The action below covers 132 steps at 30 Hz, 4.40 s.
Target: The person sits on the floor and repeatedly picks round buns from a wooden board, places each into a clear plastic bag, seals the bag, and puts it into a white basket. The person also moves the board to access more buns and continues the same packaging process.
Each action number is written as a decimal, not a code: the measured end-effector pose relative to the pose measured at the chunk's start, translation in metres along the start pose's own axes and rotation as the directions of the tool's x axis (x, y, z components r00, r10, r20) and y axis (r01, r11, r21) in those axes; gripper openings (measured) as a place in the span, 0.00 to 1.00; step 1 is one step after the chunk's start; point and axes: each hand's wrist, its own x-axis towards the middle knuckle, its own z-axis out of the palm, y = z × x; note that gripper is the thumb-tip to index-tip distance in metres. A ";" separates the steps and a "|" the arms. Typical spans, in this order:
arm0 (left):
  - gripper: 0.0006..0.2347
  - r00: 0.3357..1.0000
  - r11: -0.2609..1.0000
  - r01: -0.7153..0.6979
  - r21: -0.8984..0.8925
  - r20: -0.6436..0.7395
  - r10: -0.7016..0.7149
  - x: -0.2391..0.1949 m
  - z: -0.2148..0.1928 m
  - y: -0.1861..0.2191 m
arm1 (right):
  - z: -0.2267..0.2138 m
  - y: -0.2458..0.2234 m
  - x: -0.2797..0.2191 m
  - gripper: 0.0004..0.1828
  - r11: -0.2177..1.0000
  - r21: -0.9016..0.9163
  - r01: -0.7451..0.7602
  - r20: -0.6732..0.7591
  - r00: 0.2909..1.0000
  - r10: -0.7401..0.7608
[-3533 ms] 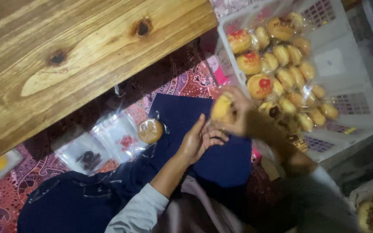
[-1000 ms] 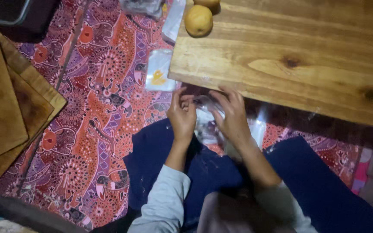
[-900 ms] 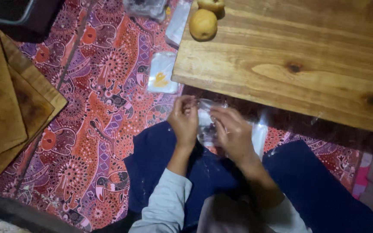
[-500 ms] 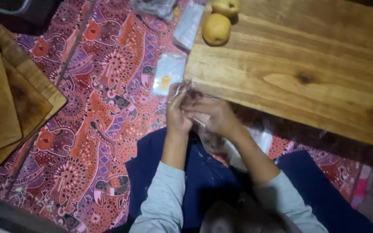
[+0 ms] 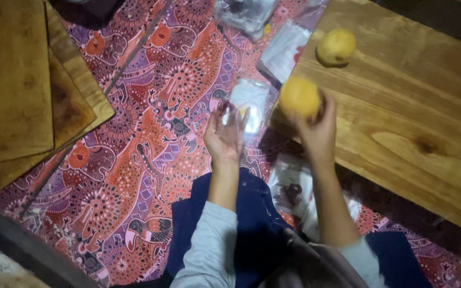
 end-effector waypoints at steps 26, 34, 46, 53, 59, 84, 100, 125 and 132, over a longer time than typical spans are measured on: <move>0.34 0.727 -0.437 -0.550 0.712 0.665 0.169 -0.186 0.018 -0.078 | 0.005 -0.051 -0.101 0.39 0.611 -0.724 0.320 0.125 0.932 -0.340; 0.24 0.445 -0.561 -0.805 0.193 0.822 -0.356 -0.209 0.044 -0.038 | -0.011 -0.051 -0.118 0.36 0.836 -0.525 0.162 0.149 0.984 -0.097; 0.23 0.887 -0.140 -0.461 0.876 0.458 -0.057 -0.289 0.017 0.023 | 0.000 -0.085 -0.190 0.14 0.817 -0.475 -0.327 0.409 0.740 0.534; 0.07 0.824 -0.390 -0.486 0.782 0.558 0.093 -0.288 0.000 0.030 | -0.004 -0.082 -0.193 0.17 0.704 -0.698 -0.132 0.469 0.658 0.588; 0.09 0.985 0.053 -0.158 0.986 0.154 0.073 -0.258 -0.013 0.042 | 0.005 -0.112 -0.194 0.14 0.561 -0.773 0.297 0.522 0.800 0.296; 0.10 0.676 -0.539 -0.609 0.581 0.736 0.030 -0.290 0.009 -0.007 | -0.044 0.007 -0.275 0.40 0.702 0.269 -0.659 0.495 0.720 0.486; 0.08 0.915 0.126 -0.356 0.926 0.318 0.250 -0.268 -0.004 0.004 | -0.018 -0.005 -0.243 0.10 0.980 0.056 -0.189 -0.072 0.979 0.193; 0.14 0.756 -0.728 -0.645 0.232 0.060 -0.652 -0.041 -0.174 -0.134 | -0.290 0.090 -0.259 0.13 0.492 -0.799 -0.346 -0.311 0.938 0.153; 0.08 0.674 -0.640 -0.736 0.219 0.326 -0.663 -0.088 -0.132 -0.133 | -0.181 0.122 -0.169 0.24 0.629 -0.737 -0.246 -0.119 0.964 0.237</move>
